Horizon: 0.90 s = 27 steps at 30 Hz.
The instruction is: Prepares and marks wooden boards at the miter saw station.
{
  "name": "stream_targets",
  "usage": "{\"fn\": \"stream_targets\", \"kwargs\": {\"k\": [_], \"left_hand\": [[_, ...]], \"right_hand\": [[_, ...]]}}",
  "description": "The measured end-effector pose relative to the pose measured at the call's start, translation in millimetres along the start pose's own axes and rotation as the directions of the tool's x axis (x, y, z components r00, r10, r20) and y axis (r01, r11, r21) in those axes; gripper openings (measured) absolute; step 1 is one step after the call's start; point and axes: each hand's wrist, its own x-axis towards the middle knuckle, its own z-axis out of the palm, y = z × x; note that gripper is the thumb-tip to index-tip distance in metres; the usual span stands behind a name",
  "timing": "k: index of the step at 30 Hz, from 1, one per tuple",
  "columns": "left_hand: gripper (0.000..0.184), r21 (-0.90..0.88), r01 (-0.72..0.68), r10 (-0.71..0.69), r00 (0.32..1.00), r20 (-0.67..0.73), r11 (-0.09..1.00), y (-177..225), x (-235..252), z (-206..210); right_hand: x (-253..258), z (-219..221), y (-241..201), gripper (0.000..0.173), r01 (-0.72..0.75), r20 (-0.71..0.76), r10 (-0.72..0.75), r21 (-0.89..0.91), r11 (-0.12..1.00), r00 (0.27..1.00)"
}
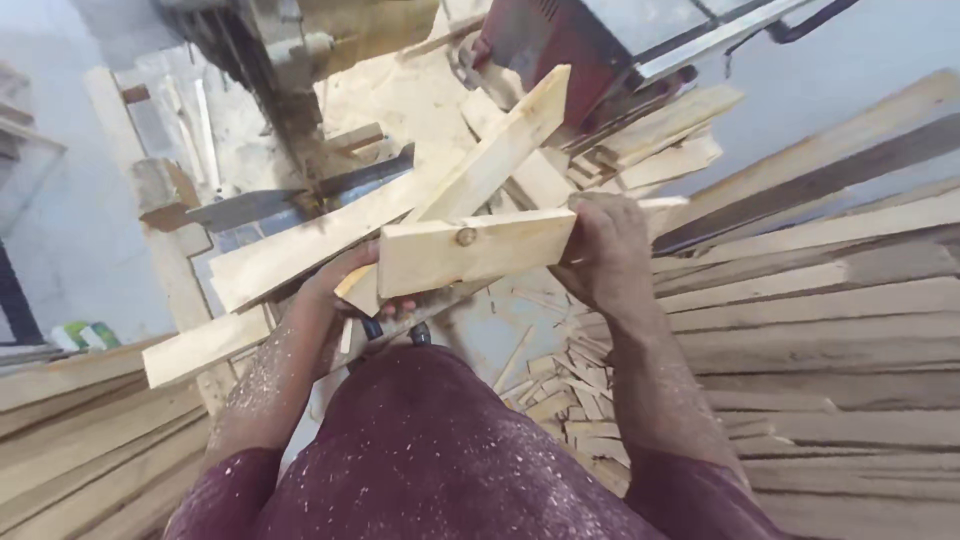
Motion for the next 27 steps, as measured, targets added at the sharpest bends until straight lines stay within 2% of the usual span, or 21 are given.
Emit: {"fn": "stream_targets", "kwargs": {"k": [3,10,12,15,19,21,22,24,25,27], "left_hand": [[0.063,0.009,0.054,-0.053,0.993,-0.11,0.999,0.4,-16.5,6.0],[0.061,0.161,0.049,-0.025,0.989,-0.148,0.986,3.8,-47.8,20.6],[0.066,0.143,0.052,-0.028,0.986,-0.163,0.988,-2.5,-55.5,16.8],[0.061,0.158,0.033,-0.026,0.999,-0.043,0.987,-2.5,-62.9,11.6],[0.052,0.24,0.166,-0.157,0.986,-0.059,0.956,0.3,-70.7,15.2],[0.05,0.407,0.241,-0.205,0.97,-0.131,0.881,4.8,-71.8,21.2],[0.049,0.53,0.279,-0.201,0.959,-0.2,0.801,8.1,-73.4,25.2],[0.058,0.749,0.367,-0.151,0.927,-0.343,0.552,15.0,-81.9,28.6],[0.064,0.806,0.406,-0.115,0.911,-0.397,0.43,17.6,-89.0,27.4],[0.073,0.844,0.465,-0.014,0.878,-0.479,0.267,22.9,-104.8,26.0]], "right_hand": [[17.4,0.8,-15.3,0.042,0.168,0.025,-0.167,-0.094,0.981,0.986],[50.4,11.6,-49.0,0.047,0.434,0.201,-0.41,-0.093,0.896,0.889],[53.9,21.3,-57.3,0.047,0.482,0.223,-0.457,-0.074,0.873,0.861],[55.9,36.7,-68.2,0.042,0.504,0.205,-0.482,-0.068,0.861,0.852],[57.0,53.1,-77.7,0.036,0.498,0.167,-0.483,-0.064,0.865,0.86],[58.7,56.1,-82.8,0.036,0.505,0.172,-0.489,-0.069,0.86,0.855],[62.1,53.9,-85.1,0.038,0.504,0.188,-0.486,-0.058,0.862,0.854],[72.0,46.4,-85.8,0.045,0.483,0.253,-0.459,-0.038,0.875,0.851],[76.6,43.9,-84.5,0.045,0.464,0.307,-0.434,-0.029,0.885,0.847],[83.1,51.1,-79.0,0.038,0.444,0.386,-0.421,0.032,0.895,0.821]]}}
